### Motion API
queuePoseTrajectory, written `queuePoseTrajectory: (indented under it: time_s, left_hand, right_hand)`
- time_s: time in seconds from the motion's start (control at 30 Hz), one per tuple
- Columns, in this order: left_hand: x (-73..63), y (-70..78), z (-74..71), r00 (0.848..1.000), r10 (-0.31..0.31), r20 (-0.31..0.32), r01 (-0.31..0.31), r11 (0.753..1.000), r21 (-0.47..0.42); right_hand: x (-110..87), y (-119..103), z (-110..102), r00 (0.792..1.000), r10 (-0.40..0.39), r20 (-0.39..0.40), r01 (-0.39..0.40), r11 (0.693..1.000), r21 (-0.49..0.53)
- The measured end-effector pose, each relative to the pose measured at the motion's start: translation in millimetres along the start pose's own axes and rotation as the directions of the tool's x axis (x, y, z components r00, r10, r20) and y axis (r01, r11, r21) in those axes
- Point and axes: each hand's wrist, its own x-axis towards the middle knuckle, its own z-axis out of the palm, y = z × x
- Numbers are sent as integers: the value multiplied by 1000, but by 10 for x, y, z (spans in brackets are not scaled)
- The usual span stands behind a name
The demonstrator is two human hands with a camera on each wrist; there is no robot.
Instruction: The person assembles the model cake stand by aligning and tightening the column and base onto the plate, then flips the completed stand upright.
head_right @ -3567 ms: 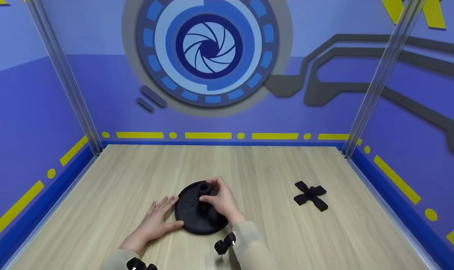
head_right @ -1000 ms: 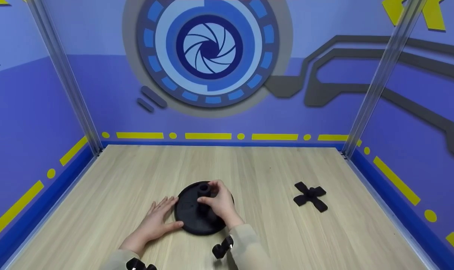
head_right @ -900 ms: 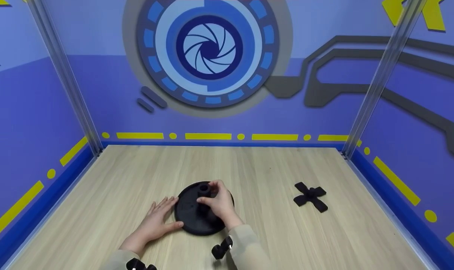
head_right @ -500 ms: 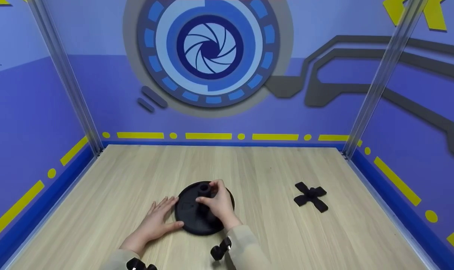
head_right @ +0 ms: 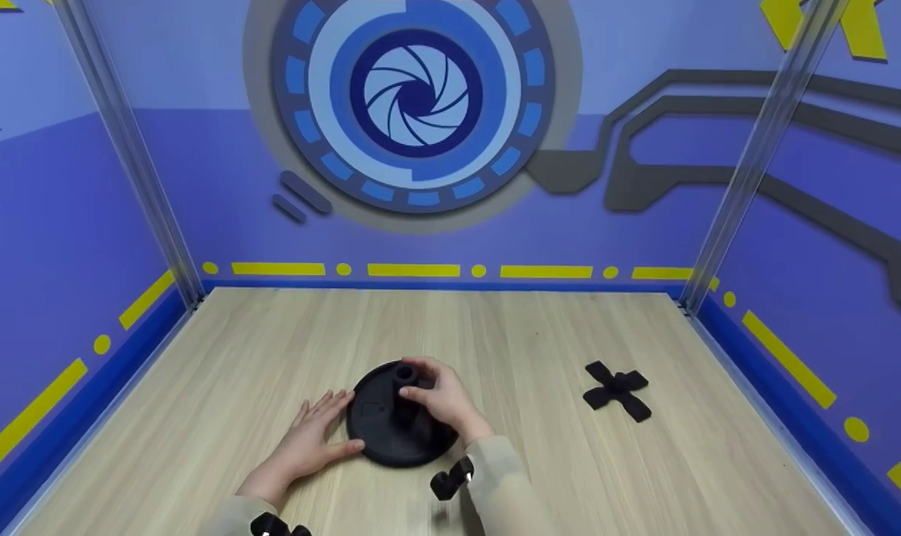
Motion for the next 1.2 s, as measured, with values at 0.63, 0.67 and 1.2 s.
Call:
queuePoseTrajectory:
  time_s: [0.63, 0.67, 1.2]
  left_hand:
    - [2, -2, 16, 1000, 2, -14, -2, 1000, -9]
    - [2, -2, 19, 1000, -3, -11, 3, 1000, -14]
    - [13, 1, 16, 999, 28, -35, -28, 1000, -8]
  right_hand:
    - [-29, 46, 83, 997, 13, -81, -15, 1000, -21]
    - [-32, 52, 90, 996, 11, -84, -13, 1000, -17]
    - [-82, 19, 202, 984, -25, -177, 17, 999, -48]
